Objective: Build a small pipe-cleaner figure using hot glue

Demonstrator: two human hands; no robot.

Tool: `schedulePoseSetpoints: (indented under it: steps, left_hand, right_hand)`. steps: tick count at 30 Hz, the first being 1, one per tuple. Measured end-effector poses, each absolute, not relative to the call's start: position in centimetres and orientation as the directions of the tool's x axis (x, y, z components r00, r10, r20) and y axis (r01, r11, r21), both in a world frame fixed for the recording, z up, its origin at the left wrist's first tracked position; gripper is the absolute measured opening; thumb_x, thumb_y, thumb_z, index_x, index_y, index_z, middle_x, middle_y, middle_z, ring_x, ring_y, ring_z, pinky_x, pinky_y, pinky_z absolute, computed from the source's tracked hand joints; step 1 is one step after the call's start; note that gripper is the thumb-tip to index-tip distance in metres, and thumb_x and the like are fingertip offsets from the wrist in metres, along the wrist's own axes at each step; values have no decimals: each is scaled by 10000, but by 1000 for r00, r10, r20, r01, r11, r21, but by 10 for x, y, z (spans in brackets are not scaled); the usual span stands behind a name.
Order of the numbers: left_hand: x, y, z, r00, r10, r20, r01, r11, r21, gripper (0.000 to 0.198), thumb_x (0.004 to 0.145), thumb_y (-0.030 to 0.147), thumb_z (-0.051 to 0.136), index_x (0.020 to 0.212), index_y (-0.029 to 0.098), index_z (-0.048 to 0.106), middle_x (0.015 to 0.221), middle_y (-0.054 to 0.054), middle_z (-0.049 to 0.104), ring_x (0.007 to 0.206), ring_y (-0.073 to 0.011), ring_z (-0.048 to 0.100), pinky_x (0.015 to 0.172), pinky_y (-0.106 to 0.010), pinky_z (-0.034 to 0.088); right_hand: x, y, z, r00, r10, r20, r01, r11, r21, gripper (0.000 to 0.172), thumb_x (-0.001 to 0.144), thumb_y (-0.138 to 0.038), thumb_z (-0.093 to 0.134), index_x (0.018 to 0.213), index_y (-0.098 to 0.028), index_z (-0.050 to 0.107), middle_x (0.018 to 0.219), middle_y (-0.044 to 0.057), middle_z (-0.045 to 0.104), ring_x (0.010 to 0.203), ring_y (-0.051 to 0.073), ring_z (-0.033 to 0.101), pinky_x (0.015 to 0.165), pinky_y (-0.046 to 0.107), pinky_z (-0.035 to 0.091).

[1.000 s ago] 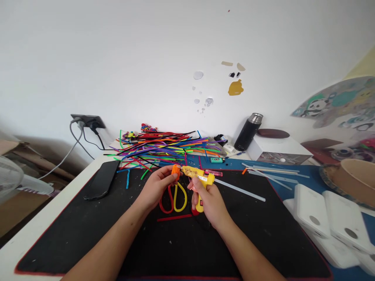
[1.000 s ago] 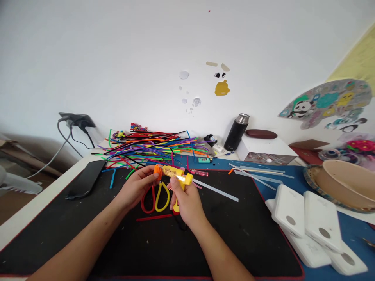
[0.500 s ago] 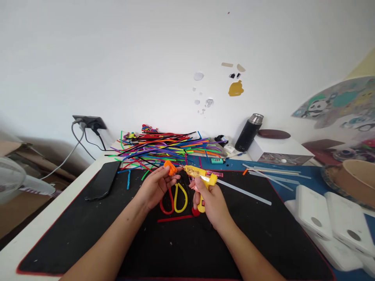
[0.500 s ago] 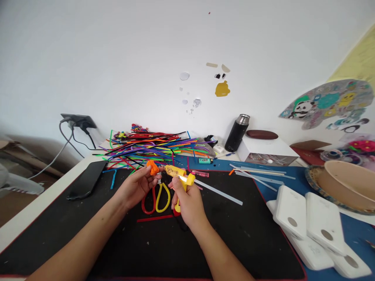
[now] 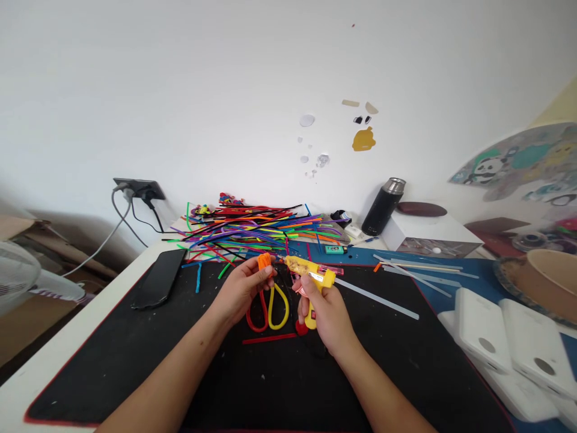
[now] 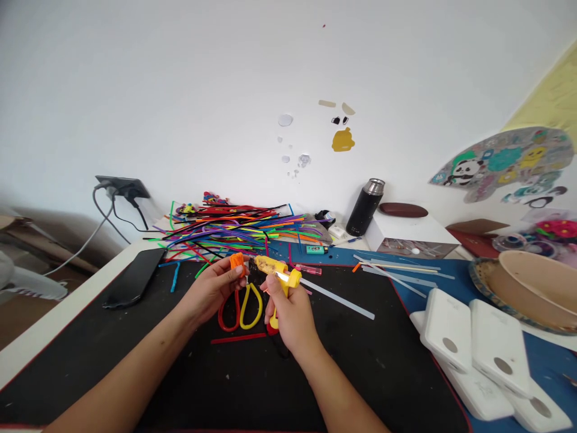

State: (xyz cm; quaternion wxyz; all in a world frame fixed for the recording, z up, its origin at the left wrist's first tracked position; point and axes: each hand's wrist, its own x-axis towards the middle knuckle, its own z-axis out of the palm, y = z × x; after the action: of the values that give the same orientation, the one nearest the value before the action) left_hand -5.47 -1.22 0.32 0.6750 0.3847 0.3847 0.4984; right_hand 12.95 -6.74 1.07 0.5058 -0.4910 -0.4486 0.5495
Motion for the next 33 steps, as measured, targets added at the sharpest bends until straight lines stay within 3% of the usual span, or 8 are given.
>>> schedulePoseSetpoints:
  steps: [5, 8, 13, 17, 21, 25, 33]
  left_hand:
    - [-53, -14, -1, 171, 985, -16, -149, 42, 988, 388, 773, 460, 862, 988, 186, 693, 861, -22, 708, 702, -166, 642, 674, -292, 478]
    - [-51, -14, -7, 130, 988, 87, -18, -86, 996, 305, 893, 498, 734, 936, 220, 615, 719, 30, 627, 619, -146, 570, 636, -281, 435]
    - [-51, -14, -11, 119, 991, 66, -63, -58, 996, 258, 922, 473, 663, 990, 236, 586, 637, 73, 494, 580, -139, 444, 597, -266, 359]
    - [-51, -17, -9, 160, 987, 11, -85, 2, 996, 165, 922, 397, 609, 965, 239, 592, 660, 55, 517, 613, -154, 450, 609, -275, 366]
    - [-49, -20, -5, 192, 981, 22, -75, -8, 997, 198, 905, 432, 626, 910, 234, 615, 684, 32, 558, 644, -174, 483, 629, -287, 410]
    - [-48, -19, -4, 149, 983, 103, 82, -116, 990, 277, 901, 490, 681, 845, 221, 643, 705, 9, 580, 660, -188, 508, 646, -298, 425]
    - [-51, -17, -10, 172, 969, 180, 232, -217, 948, 218, 946, 423, 657, 995, 214, 694, 929, -47, 699, 869, -240, 616, 793, -313, 470]
  right_hand:
    - [129, -69, 14, -3, 997, -79, -86, -78, -993, 664, 827, -826, 601, 846, -167, 675, 432, -46, 517, 398, 144, 539, 472, 255, 396]
    - [128, -70, 16, -1, 997, -74, -62, -74, -995, 671, 819, -835, 598, 839, -169, 674, 429, -44, 520, 393, 144, 540, 463, 253, 387]
    - [127, -71, 16, -3, 998, -69, -51, -69, -996, 657, 824, -832, 598, 834, -178, 664, 421, -51, 504, 397, 146, 542, 466, 251, 400]
    - [126, -72, 15, -21, 996, -81, -58, -82, -995, 651, 819, -826, 606, 830, -178, 668, 420, -49, 500, 396, 144, 526, 456, 250, 403]
    - [126, -72, 14, -33, 995, -91, -73, -94, -993, 648, 810, -822, 623, 839, -177, 674, 422, -49, 503, 382, 142, 515, 421, 242, 378]
    - [126, -73, 13, -29, 997, -78, -60, -80, -995, 627, 845, -797, 612, 847, -173, 670, 428, -45, 516, 389, 135, 512, 441, 240, 378]
    - [128, -72, 9, -38, 997, -71, -14, -71, -997, 637, 874, -794, 580, 870, -163, 669, 443, -45, 514, 419, 145, 531, 485, 256, 403]
